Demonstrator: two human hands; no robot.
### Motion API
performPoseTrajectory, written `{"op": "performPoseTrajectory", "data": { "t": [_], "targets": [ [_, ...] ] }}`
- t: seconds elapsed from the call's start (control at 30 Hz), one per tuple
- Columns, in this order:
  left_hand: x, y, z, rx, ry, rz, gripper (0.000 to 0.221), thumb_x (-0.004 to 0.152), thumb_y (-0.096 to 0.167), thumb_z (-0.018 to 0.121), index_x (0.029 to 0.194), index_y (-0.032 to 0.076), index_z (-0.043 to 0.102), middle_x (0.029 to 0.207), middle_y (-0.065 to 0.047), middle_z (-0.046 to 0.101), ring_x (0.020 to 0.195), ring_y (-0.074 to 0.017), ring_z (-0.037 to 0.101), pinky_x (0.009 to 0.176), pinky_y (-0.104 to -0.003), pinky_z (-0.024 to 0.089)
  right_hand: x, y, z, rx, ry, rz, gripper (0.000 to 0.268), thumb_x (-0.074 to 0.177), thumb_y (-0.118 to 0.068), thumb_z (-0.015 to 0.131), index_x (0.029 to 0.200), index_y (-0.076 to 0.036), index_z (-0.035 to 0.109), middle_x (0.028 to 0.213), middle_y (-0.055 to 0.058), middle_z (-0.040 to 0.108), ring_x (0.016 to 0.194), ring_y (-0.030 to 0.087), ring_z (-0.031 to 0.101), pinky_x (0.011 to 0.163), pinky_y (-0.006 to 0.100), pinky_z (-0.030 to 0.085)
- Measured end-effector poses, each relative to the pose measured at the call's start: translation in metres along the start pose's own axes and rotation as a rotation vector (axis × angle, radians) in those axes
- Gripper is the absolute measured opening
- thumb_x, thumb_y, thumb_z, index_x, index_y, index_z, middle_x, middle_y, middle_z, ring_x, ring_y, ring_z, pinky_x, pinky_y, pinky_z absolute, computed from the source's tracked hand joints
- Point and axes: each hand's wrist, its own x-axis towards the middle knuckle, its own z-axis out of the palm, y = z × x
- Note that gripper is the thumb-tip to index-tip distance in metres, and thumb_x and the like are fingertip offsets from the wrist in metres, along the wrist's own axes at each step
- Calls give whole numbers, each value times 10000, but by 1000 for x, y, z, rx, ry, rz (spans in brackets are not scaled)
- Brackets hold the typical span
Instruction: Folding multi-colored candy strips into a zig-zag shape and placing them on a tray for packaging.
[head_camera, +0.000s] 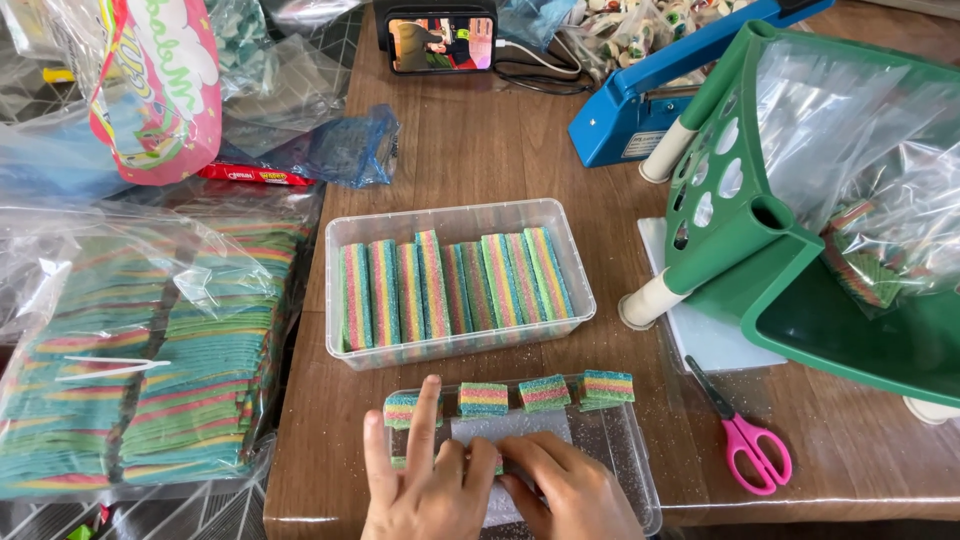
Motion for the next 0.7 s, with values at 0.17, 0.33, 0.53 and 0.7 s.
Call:
{"op": "performPoseTrajectory", "data": {
  "t": [0.17,0.33,0.53,0.7],
  "targets": [
    [-3,8,2,14,-110,-55,345,963,14,505,672,198,487,451,28,349,1227,-380,711,1159,-710,265,-1,3,2,-31,-11,5,235,916,-130,694,1150,-141,702,1048,14,730,852,212,755,711,377,612],
    [-4,11,4,-33,-115,-85,382,943,-18,504,623,190,488,449,26,336,1217,-383,711,1154,-736,252,0,1,-1,-41,-50,43,251,902,-125,711,1152,-144,708,1069,13,738,882,215,761,736,390,618],
    [-6,10,7,-68,-114,-89,393,904,-54,491,595,188,478,465,24,342,1214,-393,704,1146,-753,246,0,4,0,-51,-65,34,261,899,-148,722,1159,-152,705,1073,12,733,894,223,756,728,397,609],
    [5,8,-9,-52,-82,-81,416,911,-55,490,583,198,447,472,14,351,1181,-380,728,1157,-722,255,2,1,-5,-52,-113,94,286,885,-169,738,1169,-194,716,1095,-20,748,901,209,764,759,397,622]
  ]
}}
